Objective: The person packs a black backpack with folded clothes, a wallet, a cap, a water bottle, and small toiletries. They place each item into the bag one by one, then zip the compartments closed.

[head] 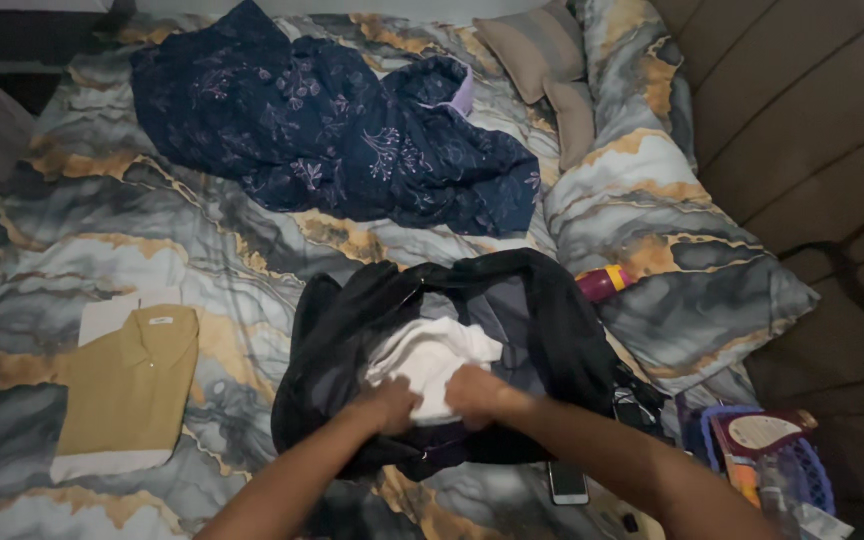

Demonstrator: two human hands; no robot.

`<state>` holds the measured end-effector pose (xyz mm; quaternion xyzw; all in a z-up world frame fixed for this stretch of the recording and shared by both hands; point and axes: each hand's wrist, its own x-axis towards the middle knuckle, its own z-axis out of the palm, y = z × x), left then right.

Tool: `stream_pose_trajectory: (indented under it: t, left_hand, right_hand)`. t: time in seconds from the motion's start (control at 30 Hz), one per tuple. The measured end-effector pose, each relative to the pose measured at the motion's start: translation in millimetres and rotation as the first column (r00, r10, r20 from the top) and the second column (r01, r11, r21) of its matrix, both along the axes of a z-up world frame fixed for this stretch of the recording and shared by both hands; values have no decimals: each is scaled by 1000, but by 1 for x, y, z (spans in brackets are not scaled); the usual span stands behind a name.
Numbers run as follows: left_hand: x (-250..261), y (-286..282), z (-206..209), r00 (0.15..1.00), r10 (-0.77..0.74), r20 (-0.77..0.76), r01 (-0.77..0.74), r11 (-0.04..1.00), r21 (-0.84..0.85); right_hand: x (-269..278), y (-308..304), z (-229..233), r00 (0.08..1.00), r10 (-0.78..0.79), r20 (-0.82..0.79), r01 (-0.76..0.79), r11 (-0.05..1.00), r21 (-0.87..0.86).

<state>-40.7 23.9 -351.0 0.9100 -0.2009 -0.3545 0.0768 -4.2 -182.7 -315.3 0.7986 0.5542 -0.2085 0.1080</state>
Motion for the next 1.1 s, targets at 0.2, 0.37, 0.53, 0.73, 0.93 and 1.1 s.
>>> stream_pose_trajectory:
  t: [0.2, 0.37, 0.53, 0.73, 0.93, 1.1]
  left_hand:
    - [11, -11, -49, 930, -299, -214, 318, 946, 60]
    - [40, -5, -50, 941, 332, 71, -317, 934, -164]
    - [65, -3, -38, 859, 471, 200, -427, 876, -225]
    - [65, 3, -79, 609, 434, 664, -347, 898, -269]
    - [68, -11, -97, 745, 635, 205, -564, 764, -314]
    - [97, -46, -70, 875, 341, 343, -313, 940, -138]
  right_hand:
    - [-14, -5, 6, 990, 97, -105, -80, 983, 163]
    - [4, -8, -22, 950, -309, 42, 271, 887, 375]
    - [24, 11, -73, 687, -692, 221, 559, 698, 447]
    - [39, 24, -101, 624, -777, 79, 725, 614, 312]
    - [-7, 22, -149, 600, -798, -47, 762, 553, 338]
    - [-62, 4, -166, 721, -660, -210, 582, 412, 701]
